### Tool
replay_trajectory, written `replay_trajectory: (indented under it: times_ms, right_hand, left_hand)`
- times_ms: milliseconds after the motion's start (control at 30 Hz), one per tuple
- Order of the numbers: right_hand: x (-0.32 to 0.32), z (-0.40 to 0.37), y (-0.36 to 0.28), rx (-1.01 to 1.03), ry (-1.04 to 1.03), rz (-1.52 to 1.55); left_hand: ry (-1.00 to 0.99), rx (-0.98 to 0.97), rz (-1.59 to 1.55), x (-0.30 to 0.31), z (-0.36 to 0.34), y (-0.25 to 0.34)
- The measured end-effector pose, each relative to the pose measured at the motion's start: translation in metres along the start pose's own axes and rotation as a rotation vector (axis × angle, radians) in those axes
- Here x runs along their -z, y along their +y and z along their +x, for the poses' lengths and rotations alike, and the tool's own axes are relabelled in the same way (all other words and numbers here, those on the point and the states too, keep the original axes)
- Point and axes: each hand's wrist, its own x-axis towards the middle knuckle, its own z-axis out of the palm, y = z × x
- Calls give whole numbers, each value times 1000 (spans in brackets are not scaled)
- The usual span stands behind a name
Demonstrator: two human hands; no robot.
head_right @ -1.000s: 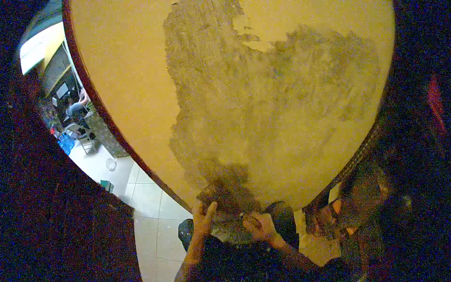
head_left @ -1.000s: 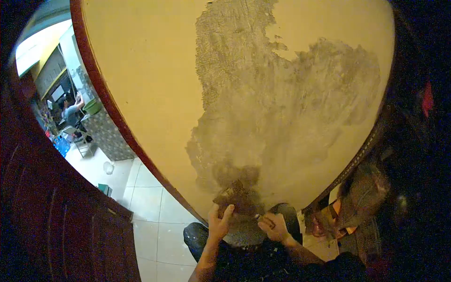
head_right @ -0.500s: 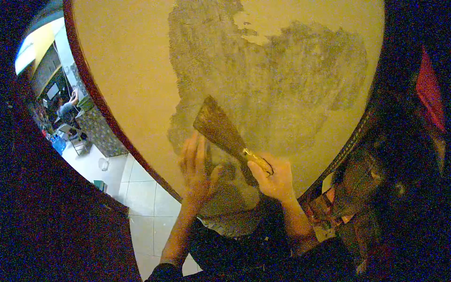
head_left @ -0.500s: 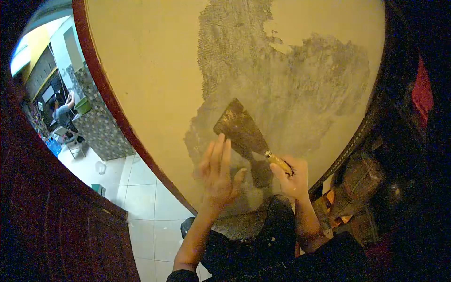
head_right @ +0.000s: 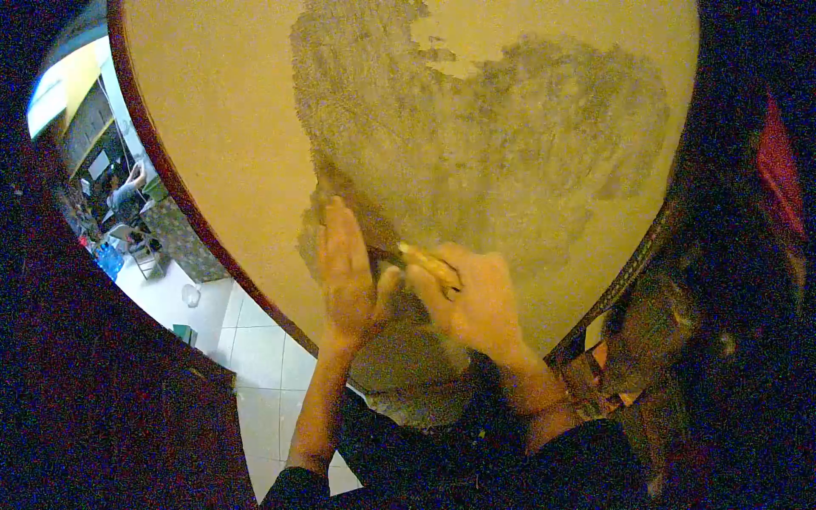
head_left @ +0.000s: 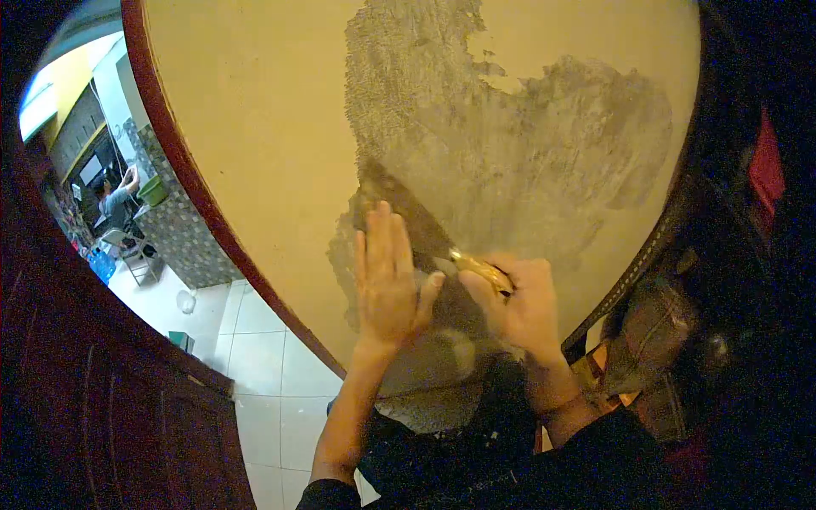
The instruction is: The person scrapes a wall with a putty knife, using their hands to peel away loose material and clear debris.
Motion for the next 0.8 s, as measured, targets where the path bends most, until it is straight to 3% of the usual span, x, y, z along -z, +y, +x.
replay_trajectory:
  times_ms: [233, 300, 433, 533, 633, 733, 800]
  right_hand:
    - [29, 6, -4, -40, -62, 65]
    - [23, 15, -12, 1, -71, -20]
    - [34, 20, -29, 4, -57, -91]
    - [46, 20, -26, -54, -98, -30]
    - [29, 27, -35, 89, -29, -184]
    - [38, 28, -37, 95, -92, -126]
    - [49, 18, -41, 49, -83, -69]
  left_hand:
    - [-51, -31, 132, 9, 8, 12]
    - [63, -9, 20, 1, 8, 17]
    - [88, 12, 39, 9, 15, 22]
    - [17, -16, 83, 15, 14, 28]
    - [130, 39, -25, 12, 10, 30]
    - [89, 42, 38, 25, 9, 32]
    - [-56, 6, 65, 34, 9, 37]
